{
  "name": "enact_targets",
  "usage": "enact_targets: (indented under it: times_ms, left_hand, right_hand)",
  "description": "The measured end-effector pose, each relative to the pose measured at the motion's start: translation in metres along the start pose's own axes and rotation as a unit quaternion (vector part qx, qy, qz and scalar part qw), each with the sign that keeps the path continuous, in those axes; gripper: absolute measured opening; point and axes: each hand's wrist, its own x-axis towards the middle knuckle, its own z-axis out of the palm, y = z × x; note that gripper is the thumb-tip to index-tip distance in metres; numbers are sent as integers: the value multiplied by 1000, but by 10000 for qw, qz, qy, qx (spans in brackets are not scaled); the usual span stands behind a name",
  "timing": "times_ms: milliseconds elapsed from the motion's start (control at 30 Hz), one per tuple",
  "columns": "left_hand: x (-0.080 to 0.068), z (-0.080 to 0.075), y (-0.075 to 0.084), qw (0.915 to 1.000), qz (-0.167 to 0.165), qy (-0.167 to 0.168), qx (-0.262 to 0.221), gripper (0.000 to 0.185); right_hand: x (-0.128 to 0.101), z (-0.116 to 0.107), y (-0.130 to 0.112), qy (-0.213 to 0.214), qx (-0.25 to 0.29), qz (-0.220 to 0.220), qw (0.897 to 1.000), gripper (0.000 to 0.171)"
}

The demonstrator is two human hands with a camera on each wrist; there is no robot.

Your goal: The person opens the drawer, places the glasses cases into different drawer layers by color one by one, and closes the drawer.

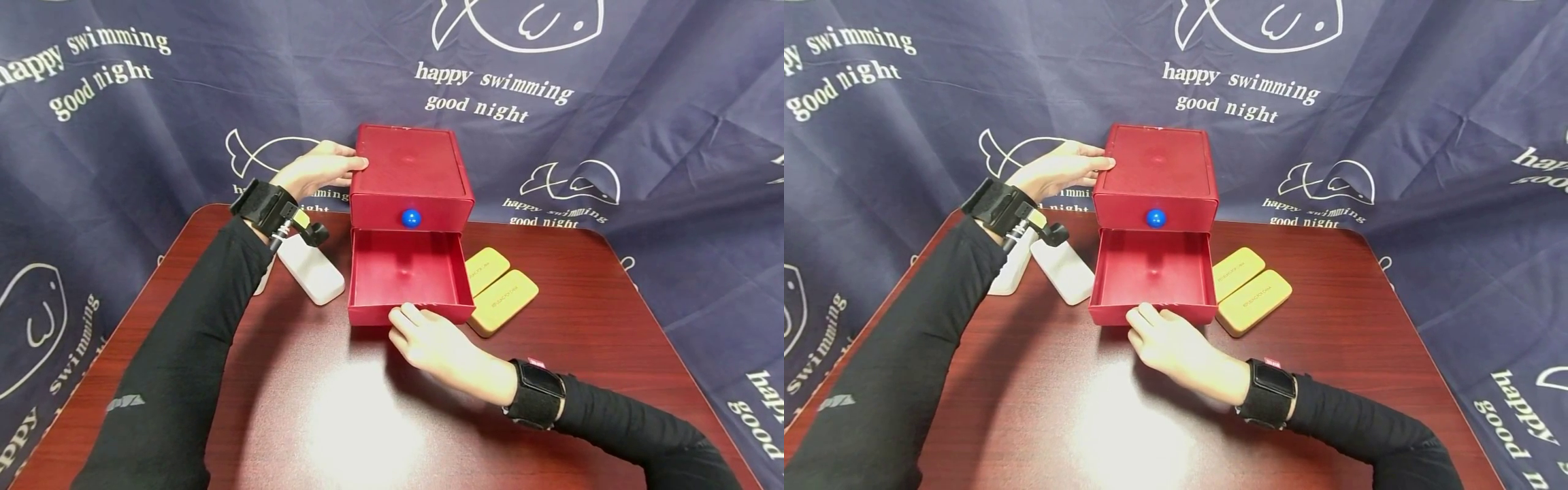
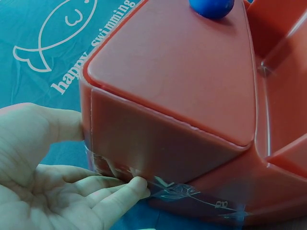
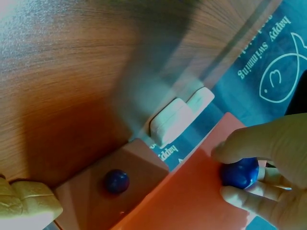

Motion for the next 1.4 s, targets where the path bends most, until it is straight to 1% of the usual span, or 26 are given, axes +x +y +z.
enact_targets:
  times_ms: [400, 533, 633, 700, 767, 833, 900, 1000, 1167, 1267, 1400]
  left_hand:
    - [1, 0, 0, 10000, 20, -30, -24, 58]
    - [0, 0, -1, 10000, 29, -22, -36, 58]
    - [0, 0, -1, 10000, 47, -28, -49, 58]
    - [0, 0, 0, 10000, 46, -35, -52, 59]
    - [0, 0, 0, 10000, 42, -41, -53, 60]
    - [-1, 0, 0, 10000, 33, -46, -44, 61]
    - [-1, 0, 0, 10000, 29, -48, -33, 61]
    - [0, 1, 0, 10000, 37, -48, -15, 61]
    - [0, 0, -1, 10000, 82, -28, -24, 60]
    - [1, -1, -2, 10000, 83, -47, -22, 59]
    - [0, 0, -1, 10000, 29, -28, 41, 59]
  right_hand:
    - [-2, -4, 1, -30, 144, -50, 9999, 24]
    - [-3, -8, 4, -26, 388, 19, 9992, 28]
    - [-4, -15, 11, 95, 898, 230, 9957, 30]
    - [-4, -22, 19, 236, 1289, 432, 9904, 28]
    - [-5, -31, 31, 392, 1607, 669, 9840, 31]
    - [-7, -40, 45, 503, 1826, 886, 9779, 36]
    - [-10, -50, 61, 517, 1856, 1112, 9749, 41]
    - [-19, -61, 83, 346, 1937, 1422, 9701, 44]
    - [-34, -71, 114, -206, 2258, 1773, 9577, 43]
    - [-45, -68, 128, -514, 2359, 1883, 9520, 40]
    - [-61, -56, 140, -907, 2347, 1997, 9470, 34]
